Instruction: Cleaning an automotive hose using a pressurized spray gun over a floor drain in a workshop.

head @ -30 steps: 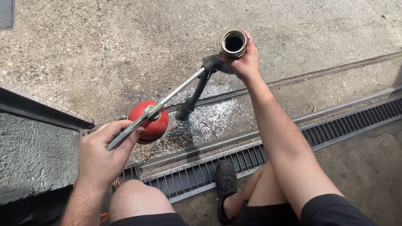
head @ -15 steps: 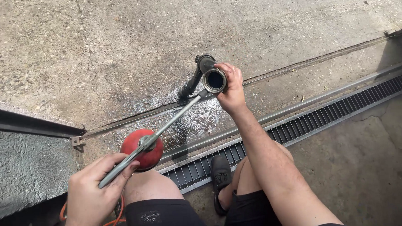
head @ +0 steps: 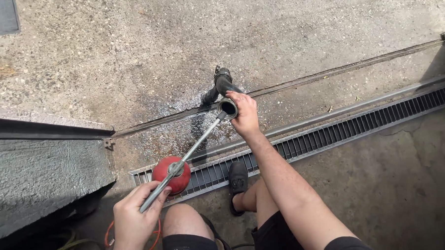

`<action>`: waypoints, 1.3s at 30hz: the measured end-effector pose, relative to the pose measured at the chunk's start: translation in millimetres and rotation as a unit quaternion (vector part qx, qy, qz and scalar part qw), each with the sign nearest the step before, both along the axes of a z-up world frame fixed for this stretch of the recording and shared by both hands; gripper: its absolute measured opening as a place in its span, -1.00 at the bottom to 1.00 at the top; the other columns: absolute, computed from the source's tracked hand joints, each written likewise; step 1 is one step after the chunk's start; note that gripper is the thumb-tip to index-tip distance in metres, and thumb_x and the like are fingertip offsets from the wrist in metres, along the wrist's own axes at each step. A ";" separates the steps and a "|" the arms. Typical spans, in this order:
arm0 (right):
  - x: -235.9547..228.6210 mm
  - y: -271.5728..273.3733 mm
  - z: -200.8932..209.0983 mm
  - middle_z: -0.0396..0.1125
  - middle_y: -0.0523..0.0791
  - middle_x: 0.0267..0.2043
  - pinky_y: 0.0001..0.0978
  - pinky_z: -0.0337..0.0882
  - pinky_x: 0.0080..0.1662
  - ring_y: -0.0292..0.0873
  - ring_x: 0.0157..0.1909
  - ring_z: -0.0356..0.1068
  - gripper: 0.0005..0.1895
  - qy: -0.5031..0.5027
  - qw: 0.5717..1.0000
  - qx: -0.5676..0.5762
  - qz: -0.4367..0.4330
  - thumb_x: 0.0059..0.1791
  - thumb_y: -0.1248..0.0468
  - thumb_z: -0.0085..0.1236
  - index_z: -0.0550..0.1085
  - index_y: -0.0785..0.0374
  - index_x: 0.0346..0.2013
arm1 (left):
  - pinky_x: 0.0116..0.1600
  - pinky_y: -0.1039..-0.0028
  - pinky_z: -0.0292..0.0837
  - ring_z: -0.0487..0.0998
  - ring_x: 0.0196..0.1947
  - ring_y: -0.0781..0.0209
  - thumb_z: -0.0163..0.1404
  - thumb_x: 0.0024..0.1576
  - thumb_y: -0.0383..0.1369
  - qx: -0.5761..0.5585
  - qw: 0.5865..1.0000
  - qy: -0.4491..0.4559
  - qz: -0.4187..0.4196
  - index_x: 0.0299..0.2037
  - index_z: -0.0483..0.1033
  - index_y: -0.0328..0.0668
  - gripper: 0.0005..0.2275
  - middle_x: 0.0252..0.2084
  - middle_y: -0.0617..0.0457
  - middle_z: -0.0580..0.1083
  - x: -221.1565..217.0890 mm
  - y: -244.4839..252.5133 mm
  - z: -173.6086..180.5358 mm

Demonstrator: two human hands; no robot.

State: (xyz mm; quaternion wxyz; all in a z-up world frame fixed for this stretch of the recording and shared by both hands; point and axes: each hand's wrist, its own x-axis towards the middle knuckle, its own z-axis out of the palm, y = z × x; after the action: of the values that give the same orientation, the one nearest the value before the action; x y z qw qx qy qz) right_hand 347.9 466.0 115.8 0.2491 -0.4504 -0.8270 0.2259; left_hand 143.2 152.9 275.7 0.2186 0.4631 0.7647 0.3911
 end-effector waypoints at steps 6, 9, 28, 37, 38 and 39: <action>11.7 20.6 89.1 0.40 -0.18 0.22 -0.14 0.28 0.22 -0.06 0.20 0.32 -0.37 0.022 0.996 0.026 0.083 -0.09 0.40 0.30 0.37 0.06 0.26 | -0.21 0.53 0.48 0.61 -0.39 0.37 0.21 0.06 -0.21 -0.014 0.998 -0.031 0.044 -0.24 0.67 -0.13 -0.80 -0.31 0.15 0.65 17.0 1.5 99.3; 17.6 15.9 154.7 0.41 -0.09 0.17 -0.09 0.35 0.23 -0.01 0.18 0.34 -0.35 -0.018 0.990 0.043 0.136 -0.12 0.44 0.32 0.37 0.15 0.26 | -0.22 0.51 0.47 0.60 -0.40 0.36 0.21 0.06 -0.22 -0.017 0.999 -0.028 0.043 -0.25 0.67 -0.11 -0.81 -0.33 0.16 0.64 23.2 -0.3 171.6; 11.9 109.9 356.6 0.36 -0.13 0.24 -0.16 0.25 0.37 -0.10 0.27 0.30 -0.32 -0.165 0.974 -0.050 0.144 -0.14 0.31 0.40 0.38 0.10 0.26 | -0.25 0.29 0.44 0.60 -0.41 0.17 0.11 0.13 -0.06 -0.108 0.992 0.012 0.064 -0.24 0.63 0.08 -0.79 -0.34 0.26 0.60 79.1 64.6 369.7; -5.4 136.9 384.8 0.38 -0.03 0.20 -0.10 0.30 0.29 -0.03 0.22 0.32 -0.38 -0.117 0.975 0.021 0.189 -0.10 0.37 0.33 0.38 0.19 0.25 | -0.24 0.27 0.46 0.62 -0.35 0.16 0.06 0.15 0.00 -0.100 0.989 0.035 0.103 -0.21 0.61 0.05 -0.73 -0.28 0.26 0.62 82.1 82.8 389.4; -5.8 138.4 384.2 0.38 -0.03 0.20 -0.10 0.30 0.29 -0.03 0.22 0.32 -0.38 -0.116 0.974 0.022 0.191 -0.10 0.37 0.33 0.38 0.19 0.25 | -0.24 0.27 0.46 0.62 -0.35 0.16 0.06 0.15 0.00 -0.099 0.989 0.036 0.105 -0.21 0.61 0.05 -0.73 -0.28 0.26 0.62 82.9 82.1 390.1; -8.3 140.7 384.3 0.38 -0.04 0.21 -0.11 0.30 0.30 -0.04 0.23 0.31 -0.37 -0.119 0.975 0.026 0.188 -0.10 0.36 0.33 0.37 0.19 0.26 | -0.23 0.29 0.46 0.62 -0.33 0.20 0.05 0.15 0.00 -0.093 0.989 0.037 0.108 -0.19 0.61 0.05 -0.72 -0.27 0.27 0.63 83.0 81.6 391.3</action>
State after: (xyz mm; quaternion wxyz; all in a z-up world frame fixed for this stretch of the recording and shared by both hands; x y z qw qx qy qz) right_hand 339.6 606.7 500.1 0.1137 -0.3036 -0.9264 0.1916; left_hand 226.2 234.5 667.0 0.1889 0.3695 0.8507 0.3227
